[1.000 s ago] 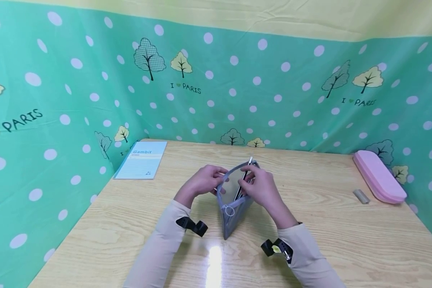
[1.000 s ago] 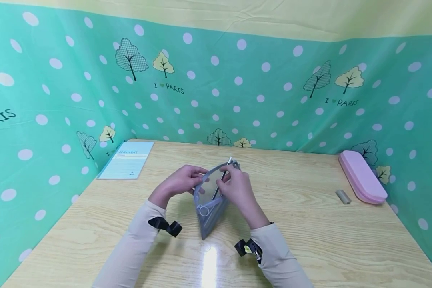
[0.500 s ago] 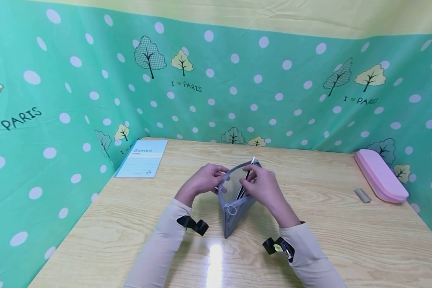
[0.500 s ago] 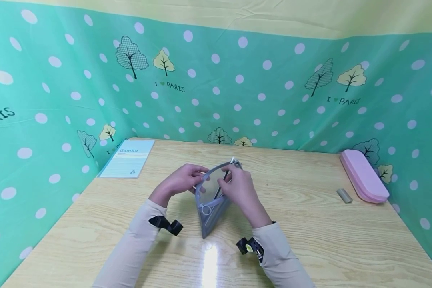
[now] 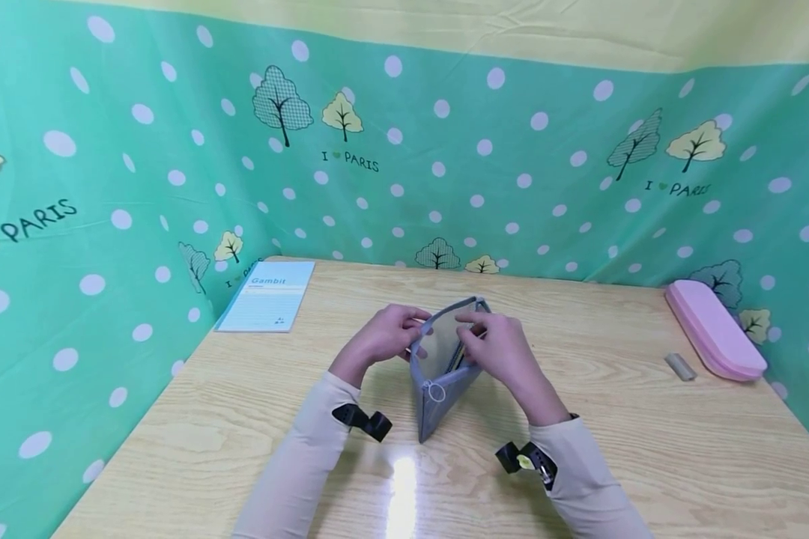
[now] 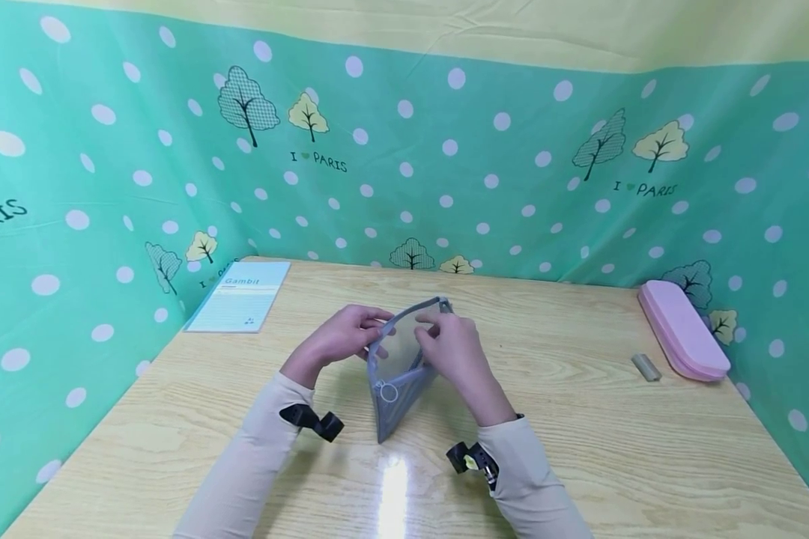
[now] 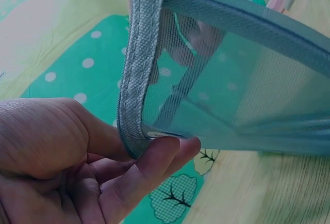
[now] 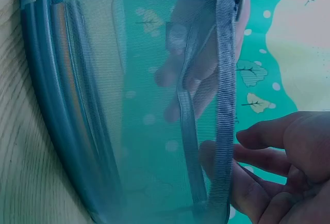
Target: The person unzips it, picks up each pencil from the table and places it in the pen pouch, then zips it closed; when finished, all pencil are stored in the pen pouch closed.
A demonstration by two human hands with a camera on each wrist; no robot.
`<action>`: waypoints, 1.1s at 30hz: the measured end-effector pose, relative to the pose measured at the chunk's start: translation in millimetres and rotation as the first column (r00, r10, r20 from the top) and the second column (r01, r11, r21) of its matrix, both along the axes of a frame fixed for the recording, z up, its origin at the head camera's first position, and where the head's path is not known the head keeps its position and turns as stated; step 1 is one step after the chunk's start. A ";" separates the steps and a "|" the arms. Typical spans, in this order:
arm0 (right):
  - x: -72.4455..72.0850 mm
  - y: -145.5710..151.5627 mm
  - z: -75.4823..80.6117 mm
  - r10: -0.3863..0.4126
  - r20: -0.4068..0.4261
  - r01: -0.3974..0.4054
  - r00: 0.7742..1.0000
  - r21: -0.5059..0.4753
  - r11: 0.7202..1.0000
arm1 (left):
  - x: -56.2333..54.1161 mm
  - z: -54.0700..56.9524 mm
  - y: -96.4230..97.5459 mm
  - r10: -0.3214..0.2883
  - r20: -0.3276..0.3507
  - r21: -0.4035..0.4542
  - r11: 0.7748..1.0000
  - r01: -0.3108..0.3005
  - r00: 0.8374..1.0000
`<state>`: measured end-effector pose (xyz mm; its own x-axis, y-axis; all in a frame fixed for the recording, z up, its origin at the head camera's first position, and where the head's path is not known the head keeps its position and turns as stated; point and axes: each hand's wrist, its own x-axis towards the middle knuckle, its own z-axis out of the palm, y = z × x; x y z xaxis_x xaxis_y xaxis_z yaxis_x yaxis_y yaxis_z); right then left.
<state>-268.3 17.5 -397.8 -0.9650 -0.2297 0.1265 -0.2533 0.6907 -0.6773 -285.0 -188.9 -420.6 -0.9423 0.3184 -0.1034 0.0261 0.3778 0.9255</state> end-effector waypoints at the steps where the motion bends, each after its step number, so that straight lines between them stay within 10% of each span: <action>1: 0.1 0.7 0.8 0.000 -0.011 0.000 1.000 -0.011 1.000 | -0.1 0.1 0.0 0.004 0.001 0.002 1.000 -0.004 1.000; 15: 1.3 17.3 11.7 0.049 -0.239 -0.114 0.970 -0.264 0.958 | -1.3 2.4 -0.1 0.008 0.011 0.024 1.000 -0.008 1.000; 21: 5.7 11.4 10.7 0.252 -0.333 -0.304 0.908 -0.112 0.946 | -1.0 3.2 -1.2 0.006 0.009 0.018 1.000 -0.006 1.000; 27: 12.9 3.4 7.1 0.538 -0.261 -0.517 0.802 0.148 0.843 | -1.2 2.9 -1.7 0.002 -0.010 -0.011 1.000 -0.002 1.000; 33: 15.1 -3.8 1.7 0.627 -0.157 -0.584 0.763 0.246 0.773 | -0.4 3.2 -1.4 -0.002 -0.011 -0.005 1.000 0.002 1.000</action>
